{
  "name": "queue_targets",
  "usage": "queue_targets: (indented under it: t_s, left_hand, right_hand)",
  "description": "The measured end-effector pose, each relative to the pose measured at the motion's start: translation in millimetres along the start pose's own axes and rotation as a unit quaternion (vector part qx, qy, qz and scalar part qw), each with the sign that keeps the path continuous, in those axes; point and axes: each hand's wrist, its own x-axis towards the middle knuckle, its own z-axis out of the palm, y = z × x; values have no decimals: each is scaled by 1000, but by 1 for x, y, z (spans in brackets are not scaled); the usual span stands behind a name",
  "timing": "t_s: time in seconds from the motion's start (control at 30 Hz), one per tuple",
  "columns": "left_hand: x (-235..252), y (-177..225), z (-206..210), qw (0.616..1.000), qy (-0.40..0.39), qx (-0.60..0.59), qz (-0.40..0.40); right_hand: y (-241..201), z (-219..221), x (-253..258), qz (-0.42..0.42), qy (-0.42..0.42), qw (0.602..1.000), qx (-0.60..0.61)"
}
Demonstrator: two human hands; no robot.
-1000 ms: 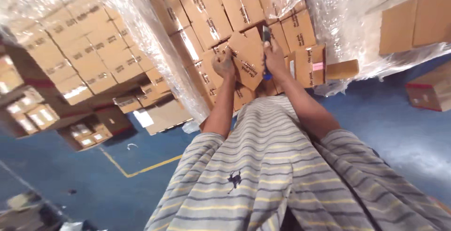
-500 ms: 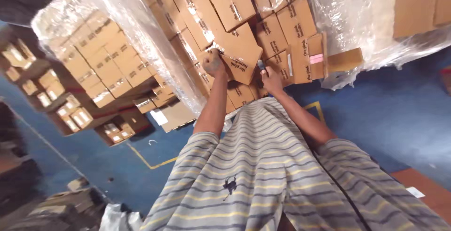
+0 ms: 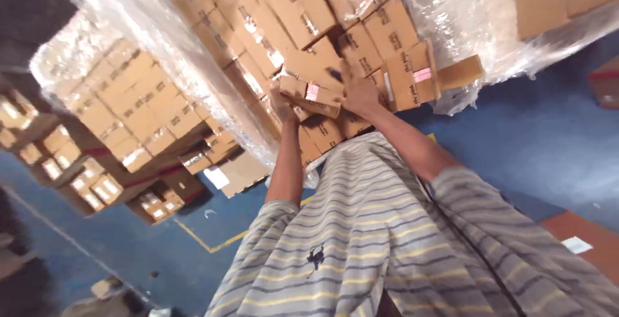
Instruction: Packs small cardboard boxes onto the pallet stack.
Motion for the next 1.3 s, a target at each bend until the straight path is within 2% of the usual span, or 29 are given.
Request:
queue_targets:
  t_s: [0.03, 0.1, 0.17, 0.23, 0.27, 0.33, 0.4, 0.5, 0.57, 0.63, 0.67, 0.7, 0.73, 0.77, 0.87, 0.93, 1.0, 1.03, 1.07, 1.13, 1.2, 1.23, 1.3]
  left_hand:
    - [-2, 3, -2, 999, -32, 33, 0]
    - [-4, 12, -6, 992, -86, 93, -5]
    - [-9, 30, 0, 987, -89, 132, -11]
    - [-20, 50, 14, 989, -76, 123, -13]
    - [-29, 61, 21, 991, -77, 112, -3]
    - [-51, 83, 41, 988, -103, 102, 46]
    - [-78, 104, 69, 970, -177, 127, 105]
    - [-101, 125, 140, 927, -301, 152, 166]
    - [-112, 125, 196, 900, -334, 218, 178]
    - [-120, 92, 244, 890, -333, 238, 200]
    - [-123, 64, 262, 886, -335, 242, 213]
    - [-123, 36, 273, 883, -338, 241, 220]
    - [-125, 13, 279, 884, -340, 241, 213]
    - [-128, -1, 280, 887, -340, 245, 192]
    - [-130, -4, 260, 884, -365, 262, 128]
    - [-123, -11, 236, 896, -358, 236, 114]
    - [-104, -19, 206, 919, -288, 232, 136]
    - [-89, -19, 186, 923, -242, 261, 146]
    - [-71, -17, 163, 923, -200, 296, 145]
    - [-25, -18, 110, 911, -126, 372, 123]
    - [29, -22, 55, 882, -78, 457, 79]
    - [53, -23, 32, 869, -65, 489, 37]
    - [85, -20, 1, 857, -93, 506, -27]
  right_hand:
    - [1, -3, 14, -39, -15, 998, -36]
    - [10, -7, 28, -101, 6, 993, -65]
    - [19, -18, 27, -133, 41, 989, -51]
    - [30, -35, 13, -133, 84, 987, -37]
    - [37, -41, -3, -126, 131, 983, -22]
    - [60, -51, -41, -133, 280, 951, -14]
    - [83, -66, -90, -108, 370, 923, -22]
    - [118, -88, -154, -21, 376, 926, -37]
    - [147, -90, -169, 35, 368, 928, -49]
    - [181, -75, -171, 76, 319, 943, -59]
    - [195, -65, -169, 105, 253, 960, -58]
    - [205, -56, -166, 137, 170, 975, -43]
    - [216, -45, -164, 147, 126, 981, -25]
    - [223, -34, -164, 141, 130, 981, -5]
    - [225, -21, -164, 111, 207, 971, 51]
    - [213, -28, -162, 65, 290, 953, 67]
    - [191, -43, -150, -16, 351, 932, 91]
    - [174, -48, -142, -50, 345, 930, 116]
    - [154, -50, -133, -70, 306, 938, 145]
    - [117, -48, -106, -58, 125, 972, 193]
    - [84, -33, -63, -15, -45, 977, 206]
    - [69, -21, -43, 11, -109, 973, 202]
    - [44, 7, -12, 79, -192, 957, 205]
